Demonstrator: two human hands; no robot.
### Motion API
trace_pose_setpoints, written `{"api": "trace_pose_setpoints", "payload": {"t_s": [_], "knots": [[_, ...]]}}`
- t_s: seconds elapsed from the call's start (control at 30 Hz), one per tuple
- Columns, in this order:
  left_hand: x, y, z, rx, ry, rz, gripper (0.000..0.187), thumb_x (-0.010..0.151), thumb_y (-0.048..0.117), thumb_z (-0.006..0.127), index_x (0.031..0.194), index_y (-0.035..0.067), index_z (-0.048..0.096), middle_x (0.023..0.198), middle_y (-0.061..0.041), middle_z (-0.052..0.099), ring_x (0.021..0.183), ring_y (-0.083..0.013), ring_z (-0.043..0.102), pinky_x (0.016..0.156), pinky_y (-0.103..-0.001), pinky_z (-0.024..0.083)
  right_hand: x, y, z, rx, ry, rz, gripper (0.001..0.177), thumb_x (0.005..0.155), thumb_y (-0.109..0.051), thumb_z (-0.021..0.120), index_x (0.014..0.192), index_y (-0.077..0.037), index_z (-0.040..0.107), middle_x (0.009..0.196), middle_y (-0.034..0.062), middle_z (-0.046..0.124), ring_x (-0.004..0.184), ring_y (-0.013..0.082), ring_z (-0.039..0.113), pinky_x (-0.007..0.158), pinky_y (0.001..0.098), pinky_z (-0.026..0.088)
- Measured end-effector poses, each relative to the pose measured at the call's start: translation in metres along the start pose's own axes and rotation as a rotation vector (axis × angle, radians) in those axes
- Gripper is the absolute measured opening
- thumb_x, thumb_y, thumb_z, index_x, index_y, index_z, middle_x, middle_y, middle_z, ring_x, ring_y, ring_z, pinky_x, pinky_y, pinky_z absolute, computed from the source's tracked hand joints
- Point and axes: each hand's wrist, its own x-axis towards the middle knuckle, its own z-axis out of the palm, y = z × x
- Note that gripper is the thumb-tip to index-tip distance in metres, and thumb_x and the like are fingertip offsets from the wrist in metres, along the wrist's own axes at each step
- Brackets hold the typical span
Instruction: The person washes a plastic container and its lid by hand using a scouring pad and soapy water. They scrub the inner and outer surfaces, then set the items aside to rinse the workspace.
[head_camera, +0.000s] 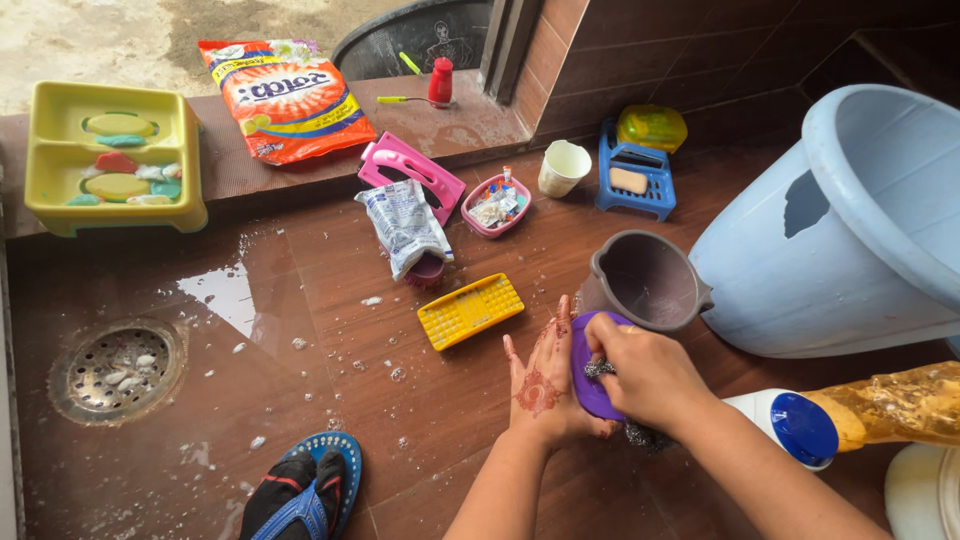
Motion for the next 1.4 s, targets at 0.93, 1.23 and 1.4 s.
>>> {"api": "trace_pose_setpoints", "payload": {"t_s": [0.93, 1.23, 1.4], "knots": [[0.001, -0.002, 0.001, 0.011, 0.001, 0.021, 0.167, 0.036, 0.045, 0.096, 0.166, 0.017, -0.005, 0.158, -0.007, 0.045, 0.151, -0.0267, 0.036, 0.121, -0.068, -0.005, 0.023, 0.002, -0.013, -0.186, -0.313, -0.146, 0.05, 0.066, -0.01, 0.078, 0.108, -0.014, 0.051, 0.076, 0.0137, 0.068, 0.079, 0.0379, 0.069, 0.066, 0.052, 0.052], [0.004, -0.006, 0.004, 0.052, 0.079, 0.131, 0.159, 0.034, 0.045, 0.098, 0.16, 0.013, 0.007, 0.165, -0.009, 0.036, 0.149, -0.0263, 0.034, 0.118, -0.069, -0.006, 0.015, 0.009, 0.01, -0.168, 0.001, -0.366, 0.044, 0.062, -0.005, 0.076, 0.099, -0.008, 0.053, 0.071, 0.0133, 0.067, 0.073, 0.0362, 0.068, 0.067, 0.0477, 0.053], [0.0, -0.005, 0.004, -0.015, 0.046, 0.083, 0.163, 0.036, 0.044, 0.096, 0.166, 0.014, 0.003, 0.158, -0.007, 0.044, 0.15, -0.0266, 0.036, 0.123, -0.067, -0.004, 0.006, 0.004, 0.031, -0.045, 0.299, -0.327, 0.038, 0.068, -0.009, 0.078, 0.094, -0.011, 0.051, 0.075, 0.0096, 0.068, 0.074, 0.0322, 0.07, 0.07, 0.0441, 0.055]]}}
